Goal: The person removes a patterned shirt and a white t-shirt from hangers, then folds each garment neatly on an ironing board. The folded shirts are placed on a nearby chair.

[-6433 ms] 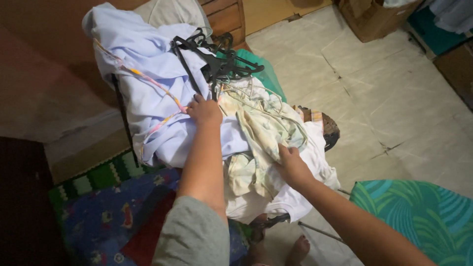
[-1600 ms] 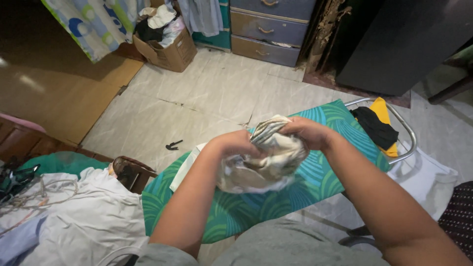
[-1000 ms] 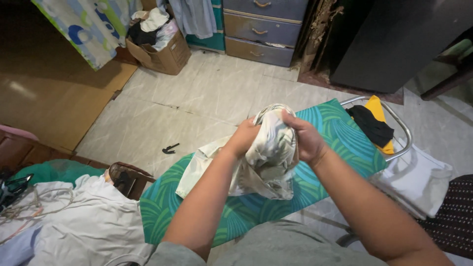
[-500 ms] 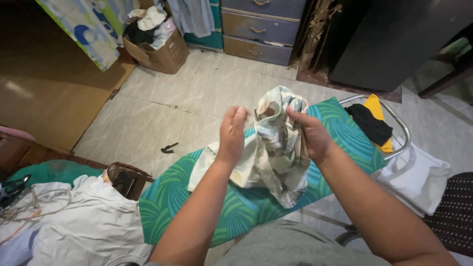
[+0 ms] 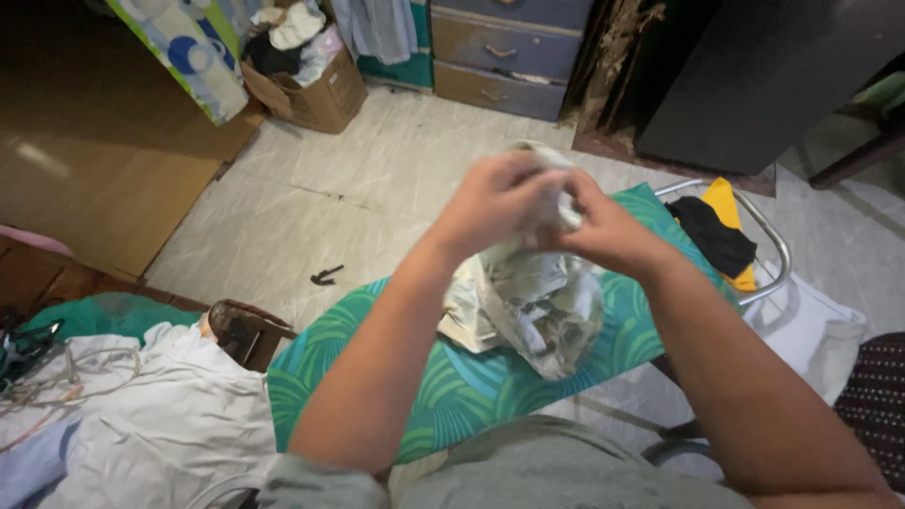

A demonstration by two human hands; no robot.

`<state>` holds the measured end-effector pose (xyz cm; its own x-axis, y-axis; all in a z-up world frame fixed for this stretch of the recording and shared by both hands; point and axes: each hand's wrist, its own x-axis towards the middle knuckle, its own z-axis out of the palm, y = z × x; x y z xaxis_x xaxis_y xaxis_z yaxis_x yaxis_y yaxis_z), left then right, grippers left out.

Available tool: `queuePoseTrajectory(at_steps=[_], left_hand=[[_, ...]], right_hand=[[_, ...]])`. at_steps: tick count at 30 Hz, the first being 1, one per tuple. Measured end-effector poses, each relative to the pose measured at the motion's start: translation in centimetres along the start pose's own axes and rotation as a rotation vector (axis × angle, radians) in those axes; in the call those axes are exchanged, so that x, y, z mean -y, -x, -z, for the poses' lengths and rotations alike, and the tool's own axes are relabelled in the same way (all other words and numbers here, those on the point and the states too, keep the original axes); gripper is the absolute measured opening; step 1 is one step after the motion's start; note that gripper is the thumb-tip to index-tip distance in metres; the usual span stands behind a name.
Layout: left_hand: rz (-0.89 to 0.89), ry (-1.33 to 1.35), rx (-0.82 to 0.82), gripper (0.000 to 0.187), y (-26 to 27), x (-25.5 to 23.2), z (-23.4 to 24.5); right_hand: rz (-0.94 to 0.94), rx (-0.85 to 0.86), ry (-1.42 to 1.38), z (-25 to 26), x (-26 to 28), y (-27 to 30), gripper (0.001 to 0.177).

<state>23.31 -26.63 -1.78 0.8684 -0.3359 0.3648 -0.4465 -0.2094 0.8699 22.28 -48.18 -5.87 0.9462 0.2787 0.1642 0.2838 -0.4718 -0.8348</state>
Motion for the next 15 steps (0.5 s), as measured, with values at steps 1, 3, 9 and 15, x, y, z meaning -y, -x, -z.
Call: queuePoseTrajectory(at_steps=[1, 3, 9, 15], left_hand=[[0.002, 0.002, 0.001, 0.023, 0.2, -0.5, -0.6], [-0.002, 0.163, 0.092, 0.024, 0.4, -1.4, -2.0], [0.189, -0.482, -0.504, 0.049, 7.8, 12.2, -10.0], [1.068, 0.053, -0.308, 0.045, 12.3, 27.0, -11.0]], right_hand=[[-0.003, 0.000, 0.000, 0.3, -0.6, -0.3, 0.068], [-0.098, -0.097, -0.178, 1.1, -1.8, -0.8, 0.036], [-0.310, -0.401, -0.643, 4.2, 1.9, 1.6, 0.030], [-0.241, -0.615, -0.751, 8.2, 3.4, 4.1, 0.032]])
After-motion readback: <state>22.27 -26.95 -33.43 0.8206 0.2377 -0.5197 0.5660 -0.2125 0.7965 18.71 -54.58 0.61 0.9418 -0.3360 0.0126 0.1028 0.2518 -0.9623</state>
